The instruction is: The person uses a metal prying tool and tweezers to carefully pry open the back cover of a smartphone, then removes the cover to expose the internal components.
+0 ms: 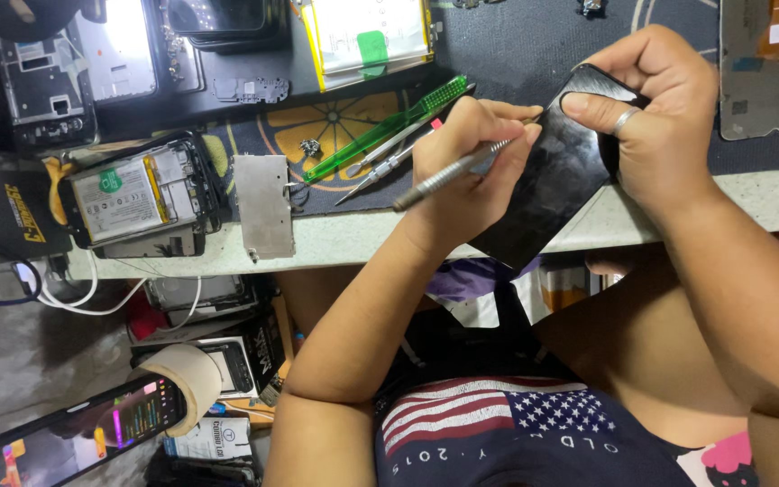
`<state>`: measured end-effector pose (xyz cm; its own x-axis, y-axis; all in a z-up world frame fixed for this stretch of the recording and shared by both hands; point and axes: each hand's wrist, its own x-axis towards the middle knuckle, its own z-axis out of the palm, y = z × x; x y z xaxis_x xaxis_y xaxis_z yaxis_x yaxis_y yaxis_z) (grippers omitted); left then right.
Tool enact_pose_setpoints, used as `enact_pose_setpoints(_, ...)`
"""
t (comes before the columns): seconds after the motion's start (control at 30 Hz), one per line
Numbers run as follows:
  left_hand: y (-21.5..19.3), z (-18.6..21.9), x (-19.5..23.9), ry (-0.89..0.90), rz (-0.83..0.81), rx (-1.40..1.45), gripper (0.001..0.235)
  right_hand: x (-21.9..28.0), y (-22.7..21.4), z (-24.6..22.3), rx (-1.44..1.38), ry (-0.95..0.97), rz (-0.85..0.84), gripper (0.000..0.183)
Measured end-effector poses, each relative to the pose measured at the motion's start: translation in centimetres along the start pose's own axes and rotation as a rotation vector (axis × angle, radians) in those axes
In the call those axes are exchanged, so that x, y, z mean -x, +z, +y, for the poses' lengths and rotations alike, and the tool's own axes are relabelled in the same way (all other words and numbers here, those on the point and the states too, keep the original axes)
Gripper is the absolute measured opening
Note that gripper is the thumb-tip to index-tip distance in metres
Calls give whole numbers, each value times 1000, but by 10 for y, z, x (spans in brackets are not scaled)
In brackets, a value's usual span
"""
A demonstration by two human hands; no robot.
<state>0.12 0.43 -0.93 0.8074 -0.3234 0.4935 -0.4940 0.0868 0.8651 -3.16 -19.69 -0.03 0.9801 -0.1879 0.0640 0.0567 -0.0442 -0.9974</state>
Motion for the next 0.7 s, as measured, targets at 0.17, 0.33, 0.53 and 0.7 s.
enact_pose_setpoints(0.17,-1,3,-1,-19,14,60,20,-2,-3,-6,-30,49,-85,16)
enact_pose_setpoints(0.33,0,7,-1,-40,12,147,20,-1,-2,-11,-104,122,-41,15)
enact_pose_setpoints(0.53,-1,11,-1,-71,-14,36,19,-6,-3,-5,-204,117,-18,14)
enact_pose_setpoints(0.7,-2,14,-2,9,-7,-115,17,-5,-5,4,-223,104,30,14)
